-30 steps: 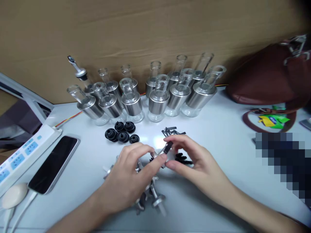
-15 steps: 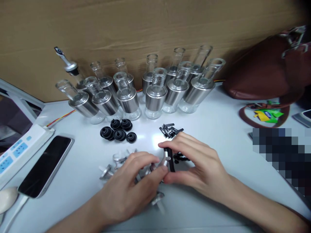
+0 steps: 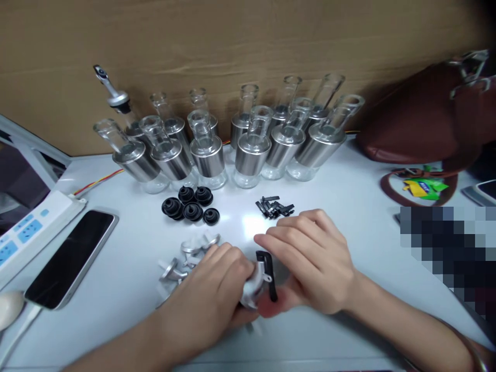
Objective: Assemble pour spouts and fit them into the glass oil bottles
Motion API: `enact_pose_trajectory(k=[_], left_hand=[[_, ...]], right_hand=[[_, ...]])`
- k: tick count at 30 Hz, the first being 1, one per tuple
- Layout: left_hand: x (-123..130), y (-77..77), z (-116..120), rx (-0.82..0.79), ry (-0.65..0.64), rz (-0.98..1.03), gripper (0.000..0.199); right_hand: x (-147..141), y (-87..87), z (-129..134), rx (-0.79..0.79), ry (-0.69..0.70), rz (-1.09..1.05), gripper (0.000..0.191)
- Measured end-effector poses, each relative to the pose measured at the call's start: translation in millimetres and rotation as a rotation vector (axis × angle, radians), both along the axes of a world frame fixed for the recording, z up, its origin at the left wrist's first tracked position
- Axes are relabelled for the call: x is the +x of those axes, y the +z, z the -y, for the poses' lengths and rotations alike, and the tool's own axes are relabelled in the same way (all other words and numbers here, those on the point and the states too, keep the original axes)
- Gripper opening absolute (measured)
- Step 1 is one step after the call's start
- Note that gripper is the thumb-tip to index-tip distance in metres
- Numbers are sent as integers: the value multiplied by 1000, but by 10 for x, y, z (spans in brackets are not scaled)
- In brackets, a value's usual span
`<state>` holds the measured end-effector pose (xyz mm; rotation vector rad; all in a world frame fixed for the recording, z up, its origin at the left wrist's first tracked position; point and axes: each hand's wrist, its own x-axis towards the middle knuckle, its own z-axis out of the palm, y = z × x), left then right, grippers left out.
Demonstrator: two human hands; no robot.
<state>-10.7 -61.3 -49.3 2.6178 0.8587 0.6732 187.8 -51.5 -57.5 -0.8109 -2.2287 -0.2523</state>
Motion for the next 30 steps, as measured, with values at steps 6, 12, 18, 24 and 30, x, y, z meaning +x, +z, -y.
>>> enact_pose_trajectory(k=[6, 12, 18, 24, 30], left_hand=[[18, 69, -5, 32, -36, 3, 30], [9, 88, -40, -23, -57, 14, 27], [-5, 90, -34, -100, -181, -94, 28], [-79, 58, -107, 18, -50, -60, 18], [-169, 44, -148, 233, 212, 20, 6]], right_hand=[[-26, -3, 37, 4, 0, 9, 45], [-66, -86, 106, -9, 7, -23, 45], [75, 59, 50, -68, -19, -26, 48], [339, 133, -196, -159, -243, -155, 16], [544, -10, -397, -282, -306, -51, 16]])
